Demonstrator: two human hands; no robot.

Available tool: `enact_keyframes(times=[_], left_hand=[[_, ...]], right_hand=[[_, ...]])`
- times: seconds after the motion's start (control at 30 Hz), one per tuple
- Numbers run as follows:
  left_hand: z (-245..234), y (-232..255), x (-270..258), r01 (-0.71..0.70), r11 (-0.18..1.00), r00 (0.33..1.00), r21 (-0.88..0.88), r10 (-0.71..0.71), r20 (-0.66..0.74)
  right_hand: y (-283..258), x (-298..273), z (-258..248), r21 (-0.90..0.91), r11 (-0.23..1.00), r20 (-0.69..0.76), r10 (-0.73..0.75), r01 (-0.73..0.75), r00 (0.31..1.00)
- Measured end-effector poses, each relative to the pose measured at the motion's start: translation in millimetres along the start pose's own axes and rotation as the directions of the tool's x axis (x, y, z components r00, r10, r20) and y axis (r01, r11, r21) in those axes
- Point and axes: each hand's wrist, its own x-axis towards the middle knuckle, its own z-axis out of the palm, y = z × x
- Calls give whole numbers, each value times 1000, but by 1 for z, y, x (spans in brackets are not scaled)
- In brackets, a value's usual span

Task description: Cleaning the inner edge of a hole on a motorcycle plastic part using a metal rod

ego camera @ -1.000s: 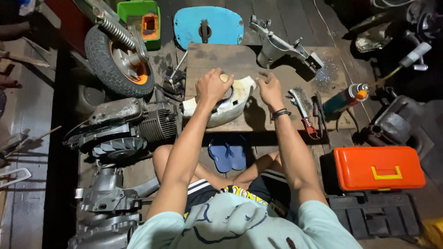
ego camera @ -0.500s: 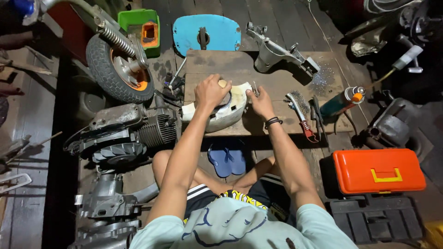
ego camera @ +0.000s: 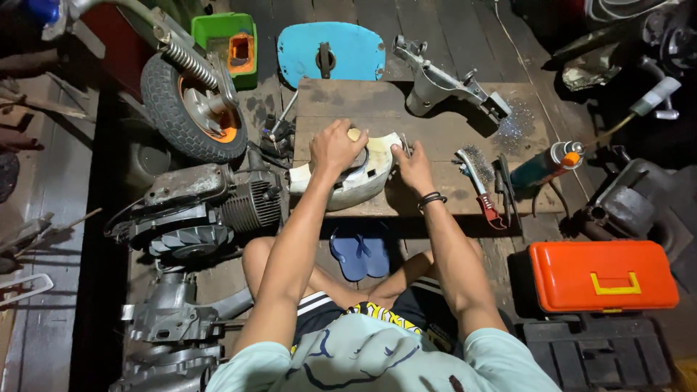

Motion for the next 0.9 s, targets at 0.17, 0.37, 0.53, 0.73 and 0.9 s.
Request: enact_keyframes(times=[0.17, 0.37, 0.53, 0.73, 0.9], left_hand=[[-4, 1, -1, 3, 1000, 1000, -21, -3, 0], [-3, 0, 1, -1, 1000, 1000, -18, 0, -10], [-1, 2, 0, 1, 1000, 1000, -29, -1, -15], [-4, 4, -1, 10, 1000, 1000, -24, -10, -13], [0, -1, 0, 6, 1000, 1000, -12, -6, -9]], right_hand=[[-48, -31, -12, -265, 964, 14, 13, -9, 1000], [-58, -34, -17, -278, 959, -11, 48, -49, 999], [-71, -42, -30, -489, 872, -17, 29, -33, 999], [-63, -32, -32, -473, 881, -68, -46, 8, 997], [-66, -29, -28, -361, 933, 9, 11, -7, 1000]])
